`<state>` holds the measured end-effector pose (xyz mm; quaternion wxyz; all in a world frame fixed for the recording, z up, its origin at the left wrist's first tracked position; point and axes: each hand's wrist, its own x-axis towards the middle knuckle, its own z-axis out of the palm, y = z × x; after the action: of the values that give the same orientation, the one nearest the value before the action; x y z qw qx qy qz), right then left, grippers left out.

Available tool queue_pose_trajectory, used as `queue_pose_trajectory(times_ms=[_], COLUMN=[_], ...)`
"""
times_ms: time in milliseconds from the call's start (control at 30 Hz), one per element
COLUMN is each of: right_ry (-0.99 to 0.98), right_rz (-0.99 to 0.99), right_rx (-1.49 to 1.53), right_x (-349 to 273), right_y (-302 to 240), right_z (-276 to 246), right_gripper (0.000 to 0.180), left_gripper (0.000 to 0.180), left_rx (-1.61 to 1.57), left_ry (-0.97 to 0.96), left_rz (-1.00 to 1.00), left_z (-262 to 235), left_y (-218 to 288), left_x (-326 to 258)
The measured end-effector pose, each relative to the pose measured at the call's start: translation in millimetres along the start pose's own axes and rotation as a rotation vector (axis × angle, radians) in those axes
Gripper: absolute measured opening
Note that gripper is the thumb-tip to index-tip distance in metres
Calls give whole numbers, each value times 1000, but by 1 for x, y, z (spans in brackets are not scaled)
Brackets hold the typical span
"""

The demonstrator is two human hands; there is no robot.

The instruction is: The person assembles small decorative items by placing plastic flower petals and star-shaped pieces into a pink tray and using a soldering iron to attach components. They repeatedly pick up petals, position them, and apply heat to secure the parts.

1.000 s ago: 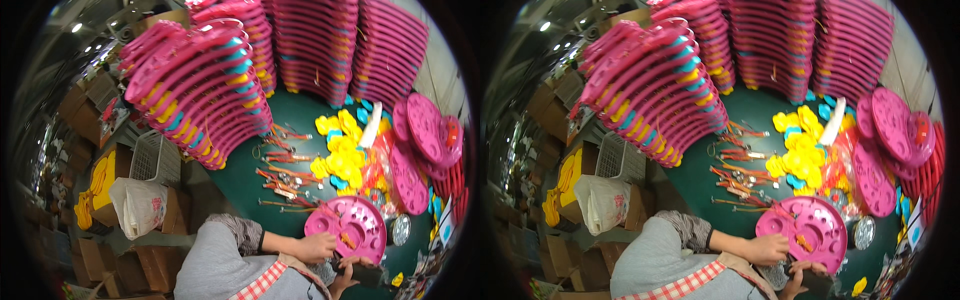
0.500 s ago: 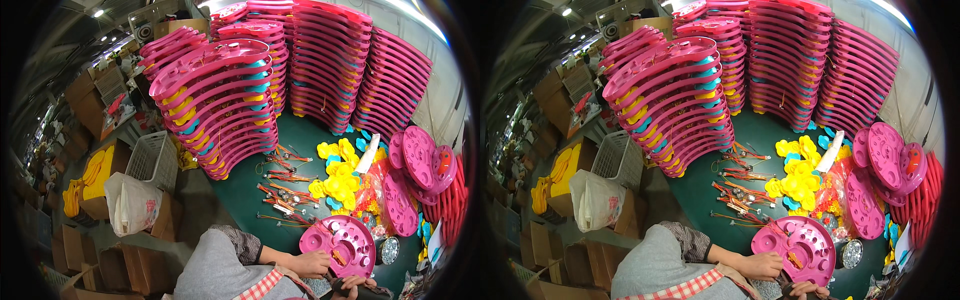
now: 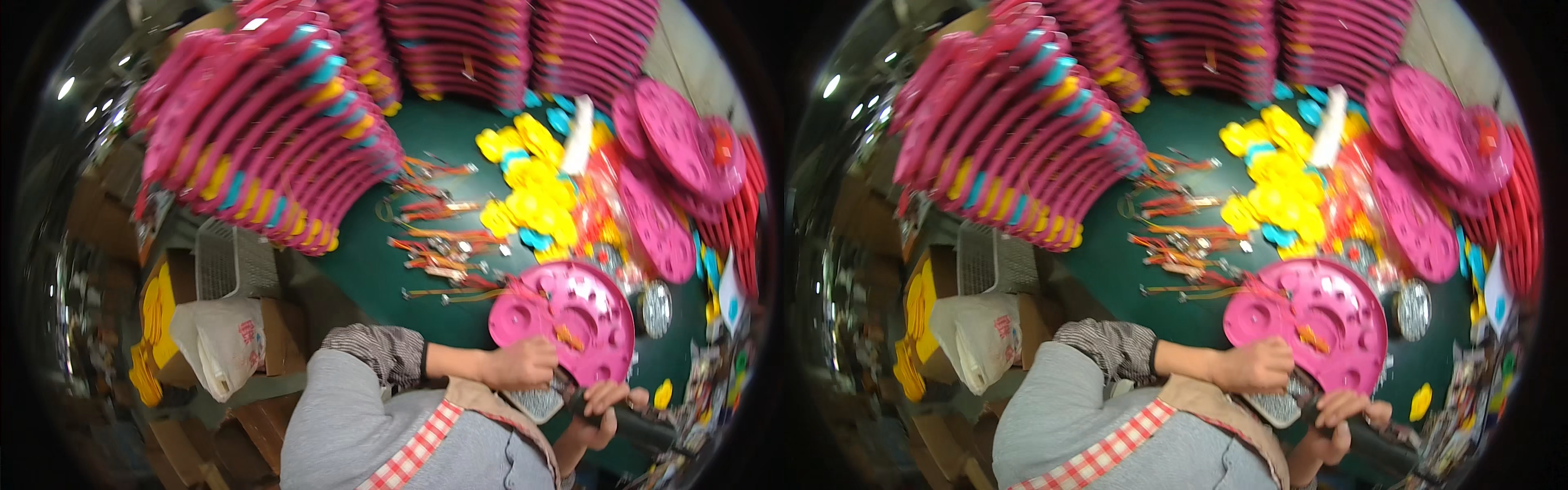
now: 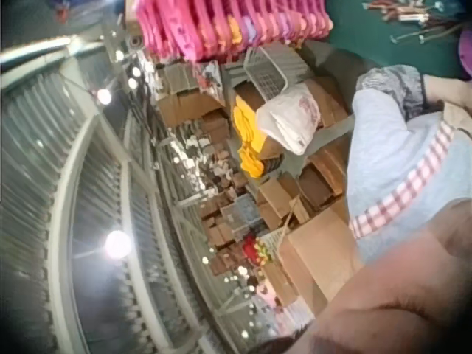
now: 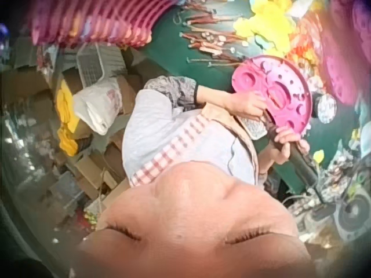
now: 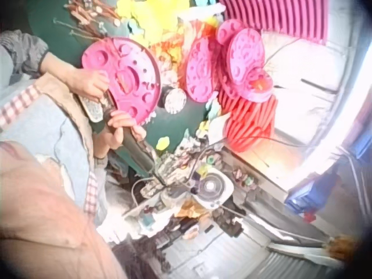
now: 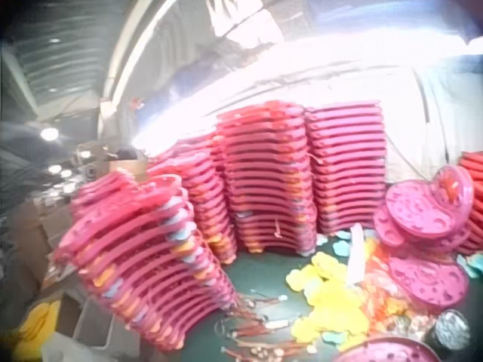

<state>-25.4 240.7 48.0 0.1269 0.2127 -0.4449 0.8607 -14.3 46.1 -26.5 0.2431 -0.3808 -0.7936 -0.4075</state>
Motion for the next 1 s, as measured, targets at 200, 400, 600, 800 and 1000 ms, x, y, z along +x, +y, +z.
queue_pose_trajectory(times_ms=[200,400,600,800,1000], right_ry=[-87,-164,-214,-194,-206], right_rz=[16,-122,-30,58,63], right_rx=[-177,-248,-261,-272,-155], right_x=[16,54,60,56,52], right_y=[13,23,63,84,102], right_z=[-2,-9,5,6,-1], right_gripper=[43,48,47,44,47], left_gripper=[41,70,83,83,84], left_rx=[48,181,291,317,305], left_ry=[4,-290,-419,-459,-474], left_rz=[-251,-405,-457,-464,-461], left_z=[-6,-23,-3,-2,-2], left_y=[-3,12,5,4,3], left_x=[6,3,-1,-2,0])
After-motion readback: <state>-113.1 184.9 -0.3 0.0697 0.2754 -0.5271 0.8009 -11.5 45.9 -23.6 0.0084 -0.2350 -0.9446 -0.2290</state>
